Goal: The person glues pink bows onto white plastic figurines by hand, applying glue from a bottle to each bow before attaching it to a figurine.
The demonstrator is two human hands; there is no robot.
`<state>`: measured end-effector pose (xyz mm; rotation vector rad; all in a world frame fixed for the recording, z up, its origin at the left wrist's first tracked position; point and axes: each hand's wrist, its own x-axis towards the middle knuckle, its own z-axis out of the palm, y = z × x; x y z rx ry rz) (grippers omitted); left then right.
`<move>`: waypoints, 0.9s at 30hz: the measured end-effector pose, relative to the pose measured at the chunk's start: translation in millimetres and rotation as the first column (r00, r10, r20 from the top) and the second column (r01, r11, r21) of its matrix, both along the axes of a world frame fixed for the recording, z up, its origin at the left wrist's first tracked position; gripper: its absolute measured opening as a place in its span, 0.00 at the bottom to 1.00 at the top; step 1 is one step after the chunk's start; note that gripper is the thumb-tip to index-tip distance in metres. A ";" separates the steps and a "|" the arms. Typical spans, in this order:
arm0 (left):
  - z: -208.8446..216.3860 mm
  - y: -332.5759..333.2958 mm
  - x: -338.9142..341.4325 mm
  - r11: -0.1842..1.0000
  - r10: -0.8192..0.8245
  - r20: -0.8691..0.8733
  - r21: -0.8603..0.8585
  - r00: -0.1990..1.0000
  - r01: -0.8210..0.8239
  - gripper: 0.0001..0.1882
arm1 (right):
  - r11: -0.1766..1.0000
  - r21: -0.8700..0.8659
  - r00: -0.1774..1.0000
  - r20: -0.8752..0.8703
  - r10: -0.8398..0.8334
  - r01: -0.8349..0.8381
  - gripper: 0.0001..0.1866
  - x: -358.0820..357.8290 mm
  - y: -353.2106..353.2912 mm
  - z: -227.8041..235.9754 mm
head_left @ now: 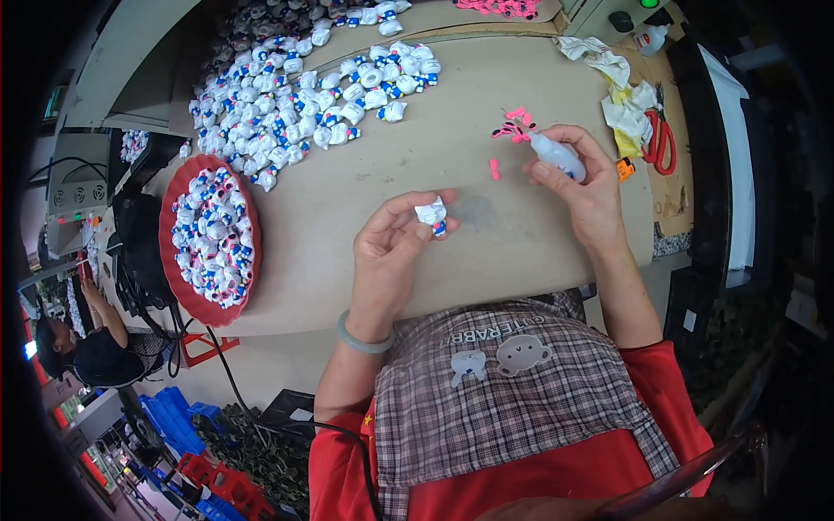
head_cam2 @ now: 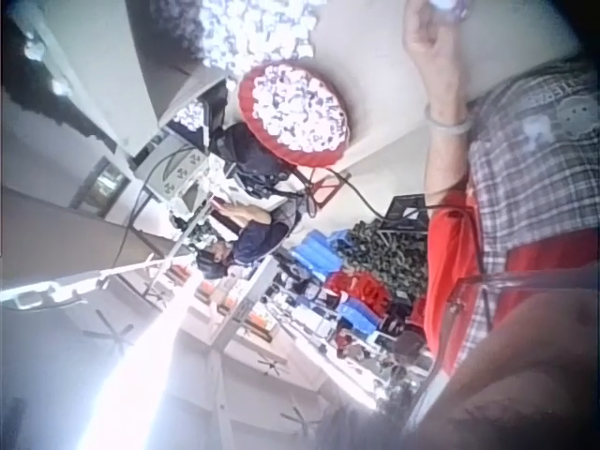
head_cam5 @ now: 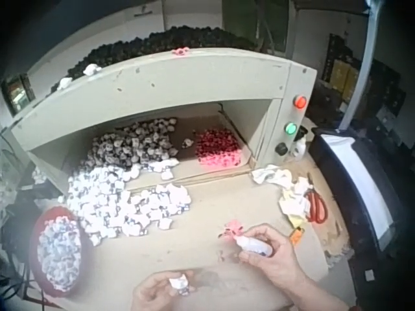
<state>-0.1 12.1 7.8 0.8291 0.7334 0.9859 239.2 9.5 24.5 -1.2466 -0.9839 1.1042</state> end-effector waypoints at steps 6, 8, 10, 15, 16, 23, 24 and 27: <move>-1.1 -0.8 -4.8 1.000 -0.013 -0.003 0.000 1.000 0.013 0.15 | 0.999 -0.015 0.847 0.530 0.041 -0.039 0.12 -10.5 1.8 -2.5; -0.7 -1.0 -5.5 1.000 -0.011 -0.015 -0.002 1.000 0.011 0.15 | 0.994 -0.008 0.737 0.670 0.084 -0.106 0.12 -15.1 3.7 -1.3; -2.2 -0.6 -7.5 1.000 -0.012 0.000 -0.008 1.000 0.012 0.15 | 0.968 0.109 0.633 0.772 0.060 -0.225 0.10 -19.4 6.4 -3.2; -2.4 -2.4 -10.7 1.000 -0.002 0.019 -0.014 1.000 0.003 0.15 | 0.961 0.073 0.554 0.828 0.092 -0.268 0.10 -21.2 10.9 -7.6; -2.0 -2.8 -9.9 1.000 0.001 0.008 -0.014 1.000 -0.001 0.15 | 0.960 0.071 0.550 0.830 0.094 -0.272 0.10 -20.3 11.9 -7.7; -2.4 -2.6 -7.8 0.998 -0.057 0.006 0.014 0.998 0.057 0.16 | 0.983 -0.057 0.789 0.590 0.172 -0.172 0.05 -12.6 11.5 -8.2; -0.8 -2.7 -5.8 0.998 -0.056 0.005 0.012 0.998 0.056 0.16 | 0.962 -0.158 0.896 0.355 0.267 -0.224 0.05 -11.6 10.0 -5.0; 3.8 -3.4 3.2 0.999 -0.022 -0.015 -0.045 1.000 0.021 0.16 | 0.922 -0.201 0.944 -0.073 0.323 -0.331 0.05 -14.1 3.7 -2.3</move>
